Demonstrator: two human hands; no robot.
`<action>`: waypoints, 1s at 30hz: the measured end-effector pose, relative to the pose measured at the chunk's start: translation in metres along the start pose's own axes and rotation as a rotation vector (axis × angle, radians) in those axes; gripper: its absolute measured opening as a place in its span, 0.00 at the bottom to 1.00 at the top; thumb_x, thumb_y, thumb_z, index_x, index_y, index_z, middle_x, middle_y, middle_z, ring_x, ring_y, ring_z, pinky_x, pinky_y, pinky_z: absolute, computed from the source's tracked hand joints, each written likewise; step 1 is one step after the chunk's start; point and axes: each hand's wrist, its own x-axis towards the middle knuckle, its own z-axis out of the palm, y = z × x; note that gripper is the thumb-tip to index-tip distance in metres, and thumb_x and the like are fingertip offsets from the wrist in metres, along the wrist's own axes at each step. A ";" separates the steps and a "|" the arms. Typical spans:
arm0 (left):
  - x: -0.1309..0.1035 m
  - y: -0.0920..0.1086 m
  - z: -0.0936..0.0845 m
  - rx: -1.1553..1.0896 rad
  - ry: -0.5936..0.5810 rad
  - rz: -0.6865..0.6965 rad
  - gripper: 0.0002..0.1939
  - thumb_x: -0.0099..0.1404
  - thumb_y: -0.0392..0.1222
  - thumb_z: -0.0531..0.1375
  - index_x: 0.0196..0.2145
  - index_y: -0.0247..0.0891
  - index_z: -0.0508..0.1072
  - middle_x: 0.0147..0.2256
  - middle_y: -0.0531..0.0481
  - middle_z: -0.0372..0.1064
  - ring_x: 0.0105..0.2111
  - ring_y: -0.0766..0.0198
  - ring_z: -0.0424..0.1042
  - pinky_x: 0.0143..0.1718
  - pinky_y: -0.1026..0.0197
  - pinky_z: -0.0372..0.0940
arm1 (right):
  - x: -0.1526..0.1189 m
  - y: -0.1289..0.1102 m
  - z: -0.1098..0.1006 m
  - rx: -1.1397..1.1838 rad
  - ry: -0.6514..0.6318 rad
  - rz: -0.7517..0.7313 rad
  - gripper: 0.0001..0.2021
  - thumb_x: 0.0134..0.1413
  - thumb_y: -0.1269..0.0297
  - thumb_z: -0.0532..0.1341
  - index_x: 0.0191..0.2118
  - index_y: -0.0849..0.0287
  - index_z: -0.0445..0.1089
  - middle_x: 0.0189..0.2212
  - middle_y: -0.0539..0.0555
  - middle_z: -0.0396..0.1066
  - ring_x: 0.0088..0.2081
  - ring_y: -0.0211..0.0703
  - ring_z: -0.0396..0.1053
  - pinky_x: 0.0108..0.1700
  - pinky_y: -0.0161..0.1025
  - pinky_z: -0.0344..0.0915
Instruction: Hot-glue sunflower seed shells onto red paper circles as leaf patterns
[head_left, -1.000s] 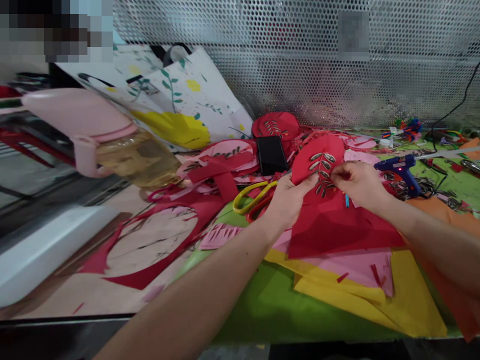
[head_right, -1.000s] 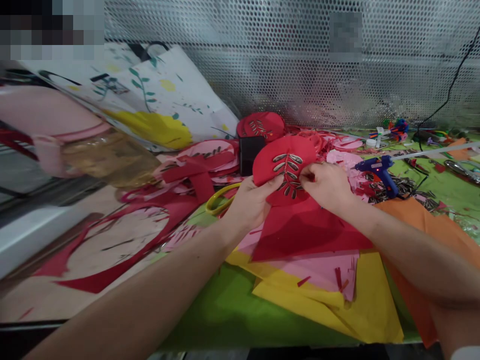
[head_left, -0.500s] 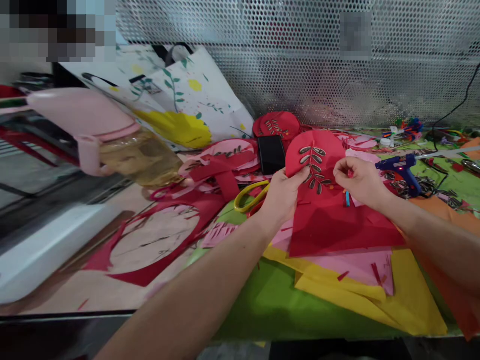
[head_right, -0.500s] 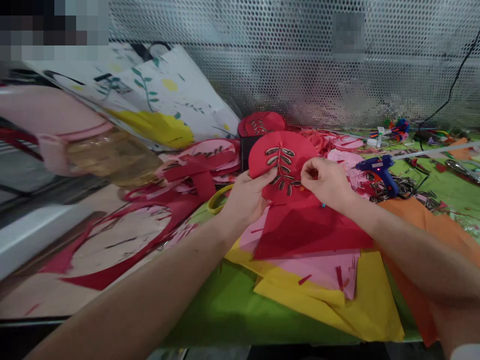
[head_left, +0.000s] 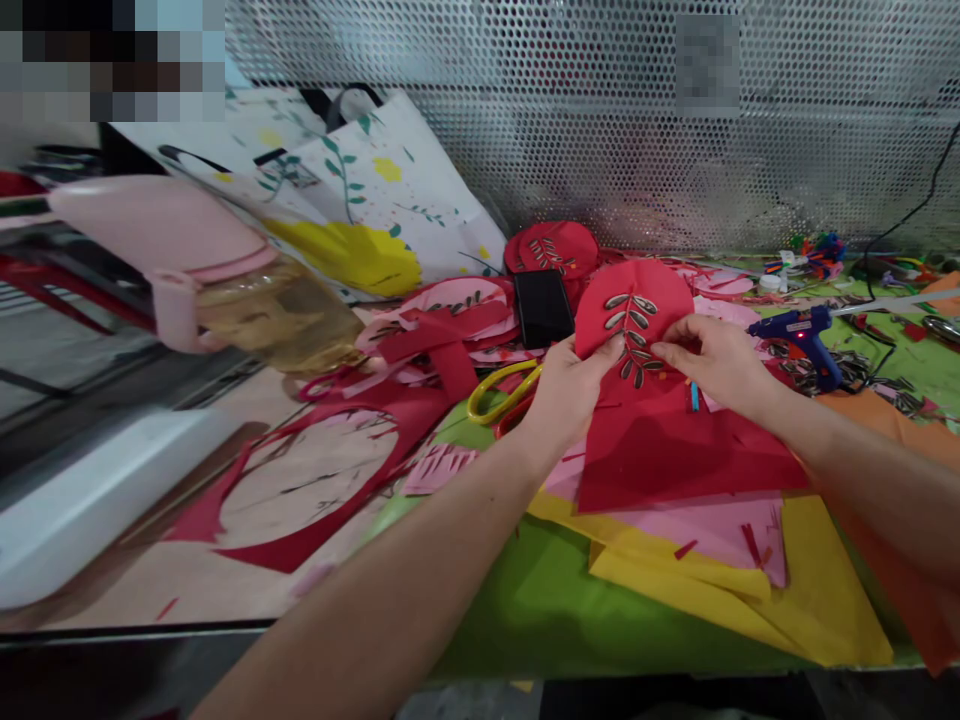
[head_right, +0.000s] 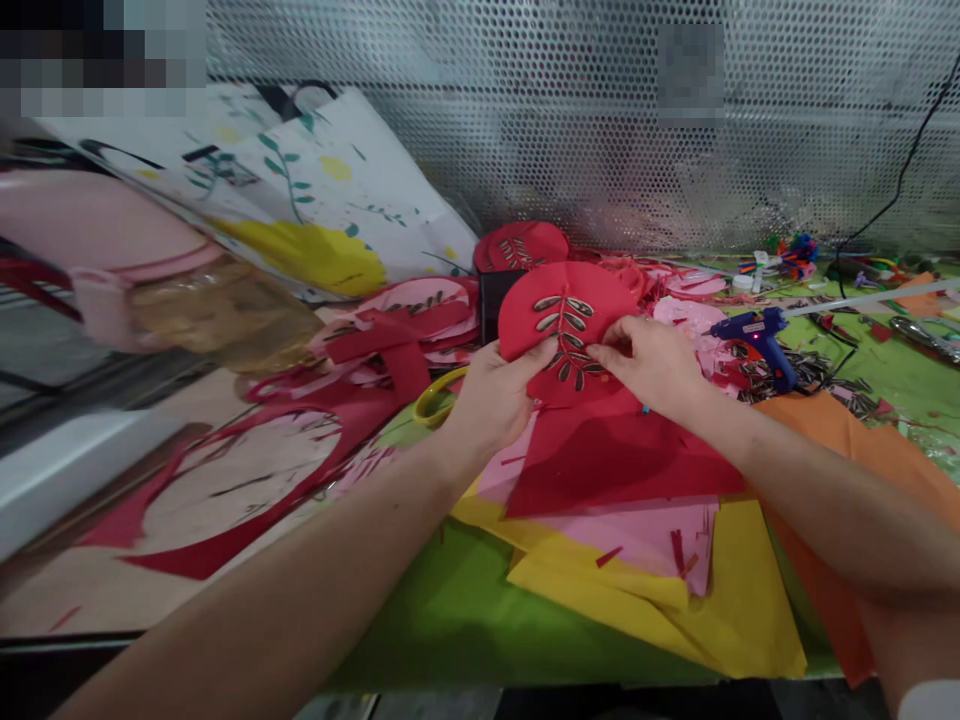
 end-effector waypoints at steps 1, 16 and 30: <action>-0.001 0.000 0.001 0.006 -0.010 0.003 0.15 0.46 0.44 0.68 0.33 0.36 0.77 0.31 0.49 0.76 0.35 0.56 0.74 0.42 0.53 0.66 | 0.000 -0.001 0.000 -0.019 -0.015 0.004 0.07 0.49 0.61 0.60 0.28 0.58 0.71 0.26 0.52 0.73 0.27 0.39 0.66 0.30 0.37 0.56; -0.002 0.000 0.001 0.057 0.027 -0.028 0.17 0.45 0.46 0.68 0.32 0.35 0.76 0.29 0.50 0.74 0.31 0.60 0.72 0.37 0.57 0.66 | 0.001 0.007 0.004 -0.023 0.118 -0.013 0.03 0.44 0.68 0.57 0.23 0.57 0.63 0.21 0.49 0.66 0.25 0.37 0.61 0.29 0.36 0.54; 0.005 -0.001 -0.006 0.064 0.053 0.008 0.12 0.47 0.43 0.68 0.30 0.36 0.76 0.29 0.50 0.75 0.32 0.60 0.72 0.40 0.56 0.67 | 0.005 0.016 0.001 0.088 0.120 -0.111 0.06 0.51 0.63 0.57 0.29 0.58 0.67 0.26 0.51 0.70 0.28 0.39 0.64 0.31 0.38 0.57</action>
